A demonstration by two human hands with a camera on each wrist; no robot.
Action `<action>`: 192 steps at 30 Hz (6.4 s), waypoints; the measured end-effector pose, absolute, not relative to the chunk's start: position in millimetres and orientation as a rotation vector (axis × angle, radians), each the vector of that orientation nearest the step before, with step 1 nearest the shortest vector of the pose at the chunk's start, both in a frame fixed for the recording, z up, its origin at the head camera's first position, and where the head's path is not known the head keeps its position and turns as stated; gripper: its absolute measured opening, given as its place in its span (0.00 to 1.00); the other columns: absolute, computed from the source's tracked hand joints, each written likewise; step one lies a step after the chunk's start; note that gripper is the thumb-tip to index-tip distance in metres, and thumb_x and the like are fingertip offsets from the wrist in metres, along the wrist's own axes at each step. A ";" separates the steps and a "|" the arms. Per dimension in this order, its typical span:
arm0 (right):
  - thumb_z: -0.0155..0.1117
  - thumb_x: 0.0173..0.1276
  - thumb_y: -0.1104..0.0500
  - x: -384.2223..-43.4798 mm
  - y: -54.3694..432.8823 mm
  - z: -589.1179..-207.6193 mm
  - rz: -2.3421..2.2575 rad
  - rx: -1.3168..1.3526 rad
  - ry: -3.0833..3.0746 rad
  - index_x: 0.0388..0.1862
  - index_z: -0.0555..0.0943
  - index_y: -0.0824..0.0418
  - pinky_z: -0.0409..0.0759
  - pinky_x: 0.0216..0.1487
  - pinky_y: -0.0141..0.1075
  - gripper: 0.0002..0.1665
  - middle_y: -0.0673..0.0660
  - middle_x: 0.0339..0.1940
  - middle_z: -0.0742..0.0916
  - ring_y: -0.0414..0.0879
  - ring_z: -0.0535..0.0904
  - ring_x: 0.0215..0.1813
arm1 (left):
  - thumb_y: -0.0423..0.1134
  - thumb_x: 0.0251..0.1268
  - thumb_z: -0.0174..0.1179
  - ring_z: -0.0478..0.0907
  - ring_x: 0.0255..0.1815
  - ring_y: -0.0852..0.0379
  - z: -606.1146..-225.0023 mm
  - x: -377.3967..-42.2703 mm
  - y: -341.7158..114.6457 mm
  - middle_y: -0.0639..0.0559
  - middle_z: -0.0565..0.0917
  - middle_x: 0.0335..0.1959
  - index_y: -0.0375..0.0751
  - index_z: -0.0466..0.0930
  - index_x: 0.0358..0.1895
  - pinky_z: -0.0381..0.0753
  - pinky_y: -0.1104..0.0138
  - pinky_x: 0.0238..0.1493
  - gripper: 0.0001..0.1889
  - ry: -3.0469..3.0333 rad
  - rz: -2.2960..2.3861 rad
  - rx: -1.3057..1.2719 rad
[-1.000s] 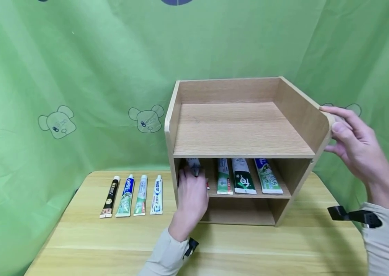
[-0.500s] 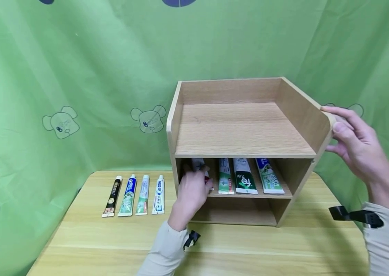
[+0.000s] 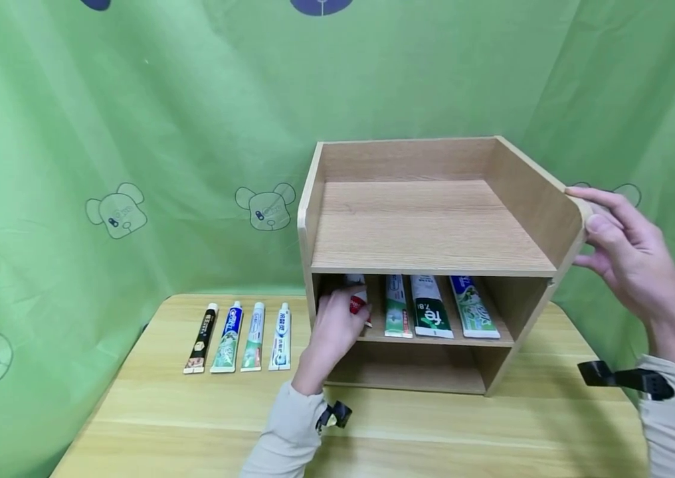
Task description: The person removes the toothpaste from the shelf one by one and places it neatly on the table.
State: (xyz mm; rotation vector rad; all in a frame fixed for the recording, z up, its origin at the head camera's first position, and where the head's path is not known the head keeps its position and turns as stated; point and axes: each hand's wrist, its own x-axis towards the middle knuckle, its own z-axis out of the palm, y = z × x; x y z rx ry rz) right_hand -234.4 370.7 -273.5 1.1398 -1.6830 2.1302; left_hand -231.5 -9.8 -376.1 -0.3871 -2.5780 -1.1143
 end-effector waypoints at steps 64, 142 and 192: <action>0.31 0.81 0.75 -235.4 370.4 -274.6 2.155 1.130 -1.645 0.77 0.55 0.77 0.89 0.47 0.40 0.28 0.67 0.64 0.73 0.52 0.82 0.54 | 0.24 0.58 0.70 0.82 0.52 0.45 -418.4 -166.3 -50.0 0.39 0.67 0.71 0.48 0.75 0.71 0.89 0.60 0.48 0.36 -1.873 -2.559 -0.587; 0.31 0.81 0.75 -235.2 371.1 -272.8 2.196 1.150 -1.617 0.78 0.54 0.78 0.88 0.49 0.42 0.28 0.69 0.65 0.72 0.54 0.82 0.54 | 0.17 0.55 0.68 0.78 0.65 0.50 -450.6 -118.9 -187.2 0.44 0.66 0.72 0.28 0.69 0.71 0.85 0.49 0.51 0.36 -2.047 -2.292 -0.756; 0.34 0.81 0.75 -235.0 369.3 -272.2 2.166 1.091 -1.657 0.77 0.56 0.76 0.89 0.46 0.41 0.27 0.67 0.64 0.72 0.53 0.82 0.53 | 0.28 0.66 0.67 0.81 0.60 0.52 -497.8 -129.0 -191.0 0.32 0.61 0.77 0.31 0.71 0.71 0.85 0.61 0.56 0.30 -2.304 -2.266 -0.475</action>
